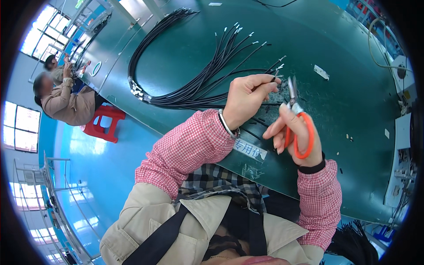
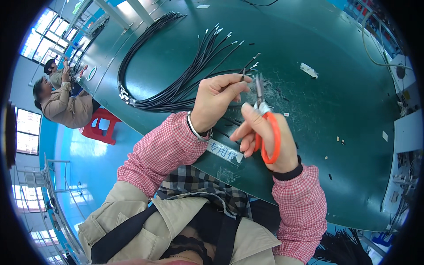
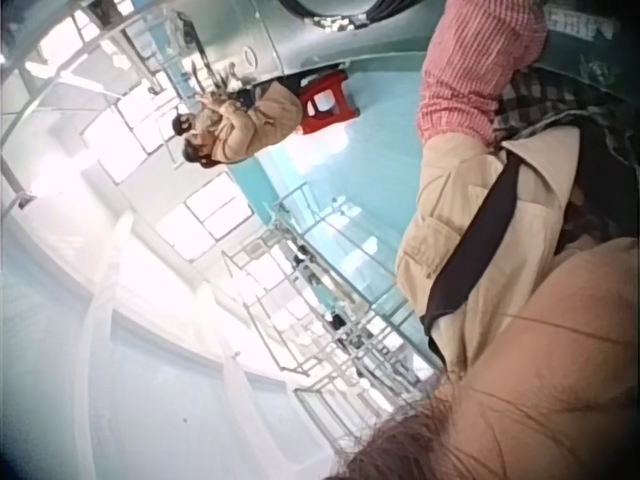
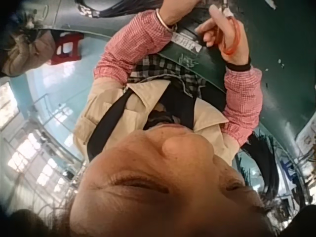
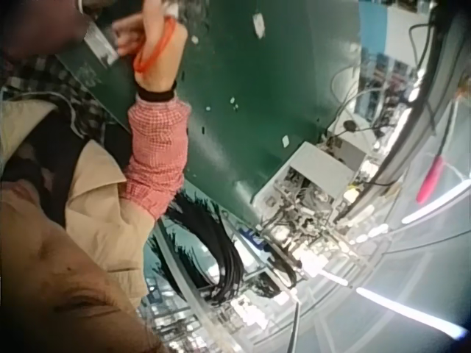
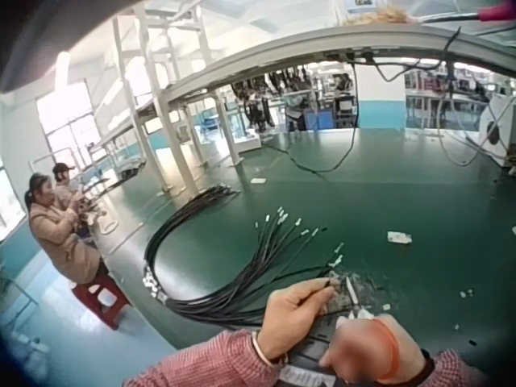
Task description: Stripping the insulation from the ends of multiple black electrical wires using a cutting tool.
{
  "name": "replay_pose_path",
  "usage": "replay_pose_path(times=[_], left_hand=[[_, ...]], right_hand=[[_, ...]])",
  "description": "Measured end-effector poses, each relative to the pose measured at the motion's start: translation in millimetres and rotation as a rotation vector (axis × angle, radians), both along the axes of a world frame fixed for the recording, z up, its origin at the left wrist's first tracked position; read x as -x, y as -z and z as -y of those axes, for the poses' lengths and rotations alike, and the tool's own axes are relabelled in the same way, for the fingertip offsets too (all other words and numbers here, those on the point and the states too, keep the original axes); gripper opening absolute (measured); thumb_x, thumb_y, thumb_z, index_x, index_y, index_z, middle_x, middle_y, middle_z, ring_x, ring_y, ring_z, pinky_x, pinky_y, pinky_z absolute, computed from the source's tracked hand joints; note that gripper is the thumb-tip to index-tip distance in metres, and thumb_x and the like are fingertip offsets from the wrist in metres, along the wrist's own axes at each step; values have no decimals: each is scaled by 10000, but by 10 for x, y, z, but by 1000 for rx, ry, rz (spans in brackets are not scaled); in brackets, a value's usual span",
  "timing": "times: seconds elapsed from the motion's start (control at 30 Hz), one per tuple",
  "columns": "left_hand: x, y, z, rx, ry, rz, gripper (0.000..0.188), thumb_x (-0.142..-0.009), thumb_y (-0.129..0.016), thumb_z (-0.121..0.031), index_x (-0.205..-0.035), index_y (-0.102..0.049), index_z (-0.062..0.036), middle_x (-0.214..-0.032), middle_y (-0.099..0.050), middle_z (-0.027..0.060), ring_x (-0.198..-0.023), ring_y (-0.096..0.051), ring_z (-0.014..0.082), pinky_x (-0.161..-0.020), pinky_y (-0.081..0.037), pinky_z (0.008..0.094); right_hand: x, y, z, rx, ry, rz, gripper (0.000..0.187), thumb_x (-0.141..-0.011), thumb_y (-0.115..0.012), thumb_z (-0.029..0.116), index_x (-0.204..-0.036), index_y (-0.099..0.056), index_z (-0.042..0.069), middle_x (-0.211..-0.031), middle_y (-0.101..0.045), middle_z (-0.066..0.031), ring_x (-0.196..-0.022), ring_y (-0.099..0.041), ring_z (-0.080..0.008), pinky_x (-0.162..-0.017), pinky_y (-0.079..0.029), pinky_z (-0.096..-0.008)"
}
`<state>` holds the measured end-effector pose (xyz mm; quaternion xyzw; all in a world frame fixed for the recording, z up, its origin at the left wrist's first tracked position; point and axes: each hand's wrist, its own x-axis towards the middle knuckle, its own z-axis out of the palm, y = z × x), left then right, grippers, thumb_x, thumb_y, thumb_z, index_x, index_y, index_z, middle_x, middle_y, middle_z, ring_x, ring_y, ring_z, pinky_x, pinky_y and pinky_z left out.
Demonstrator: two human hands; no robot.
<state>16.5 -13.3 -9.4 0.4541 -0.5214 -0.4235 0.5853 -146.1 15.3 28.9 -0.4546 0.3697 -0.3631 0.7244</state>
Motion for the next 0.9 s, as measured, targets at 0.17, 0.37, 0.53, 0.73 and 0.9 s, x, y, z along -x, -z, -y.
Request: replay_pose_path(times=[0.17, 0.37, 0.53, 0.73, 0.9], left_hand=[[3, 5, -2, 60, -18, 74, 144, -795, -631, 2, -915, -710, 19, -793, -680, 58, -606, -546, 94, -549, -441, 182], [11, 74, 16, 249, -69, 229, 166, -735, -647, 45, -881, -715, 4, -769, -690, 67, -553, -560, 117, -488, -425, 220], [28, 84, 19, 295, -71, 290, 192, -719, -645, 63, -882, -719, -7, -772, -690, 68, -555, -565, 127, -491, -428, 225], [37, 101, 34, 322, -67, 290, 193, -717, -647, 61, -884, -719, -7, -775, -691, 69, -556, -564, 129, -495, -429, 226], [19, 98, 48, 272, -79, 241, 194, -715, -654, 51, -888, -720, -8, -773, -691, 70, -554, -559, 122, -492, -425, 224]], right_hand=[[-100, 128, -3, -17, -40, -114, 548, -942, -480, 366, -636, -644, -57, -639, -646, -185, -332, -438, -122, -345, -379, -191], [-104, 123, -9, -3, -21, -158, 564, -940, -487, 379, -603, -636, -48, -623, -641, -185, -328, -432, -117, -334, -362, -192], [-92, 111, -13, -3, -15, -169, 567, -941, -484, 387, -604, -636, -44, -613, -638, -180, -331, -435, -115, -327, -342, -188], [-63, 81, -4, 2, -55, -238, 581, -943, -477, 403, -592, -630, -35, -598, -636, -173, -332, -435, -112, -327, -329, -185], [-75, 103, 4, 10, -32, -237, 593, -943, -472, 413, -583, -629, -31, -586, -634, -171, -332, -433, -111, -340, -341, -185]])
